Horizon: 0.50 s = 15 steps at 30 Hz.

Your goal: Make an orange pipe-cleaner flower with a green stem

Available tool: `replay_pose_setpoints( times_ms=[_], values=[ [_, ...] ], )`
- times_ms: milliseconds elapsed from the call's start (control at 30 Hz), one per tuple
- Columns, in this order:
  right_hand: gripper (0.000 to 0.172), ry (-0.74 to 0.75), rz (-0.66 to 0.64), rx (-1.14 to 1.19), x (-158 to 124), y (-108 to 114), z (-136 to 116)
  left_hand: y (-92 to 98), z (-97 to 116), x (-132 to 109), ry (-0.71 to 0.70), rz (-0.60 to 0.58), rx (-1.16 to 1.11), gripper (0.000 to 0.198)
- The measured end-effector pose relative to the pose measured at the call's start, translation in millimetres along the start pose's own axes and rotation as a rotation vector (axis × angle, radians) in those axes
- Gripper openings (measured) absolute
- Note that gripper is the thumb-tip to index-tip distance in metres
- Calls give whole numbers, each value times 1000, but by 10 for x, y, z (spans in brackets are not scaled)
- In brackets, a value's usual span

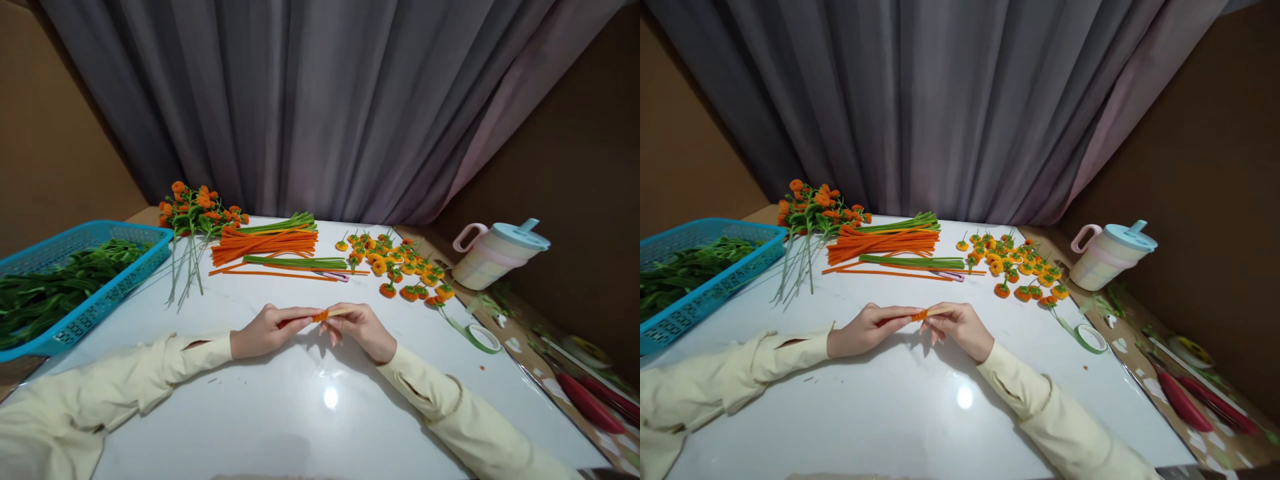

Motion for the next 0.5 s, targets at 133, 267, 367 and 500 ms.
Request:
replay_pose_setpoints(
  times_ms=[133, 267, 367, 500],
  values=[
    [31, -29, 39, -48, -18, -59, -14, -2, -31, -8, -37, 57, 68, 30],
    [31, -124, 30, 37, -12, -64, 6, -3, -95, -40, -190, 75, 299, 33],
    [30, -204, -19, 186, 5, -44, 36, 3, -120, -52, -235, 39, 440, 37],
    [28, -265, -69, 294, 28, -24, 65, 17, -106, -37, -228, -3, 457, 38]
  ],
)
Point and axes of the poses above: each hand's wrist, its own x-axis towards the middle knuckle, its own y-axis out of the back of the hand, z = x × y, the point moved 1 cm from there along x, towards the middle knuckle, and after that the axes turned 3 degrees about -z, right-handed, at the moved point
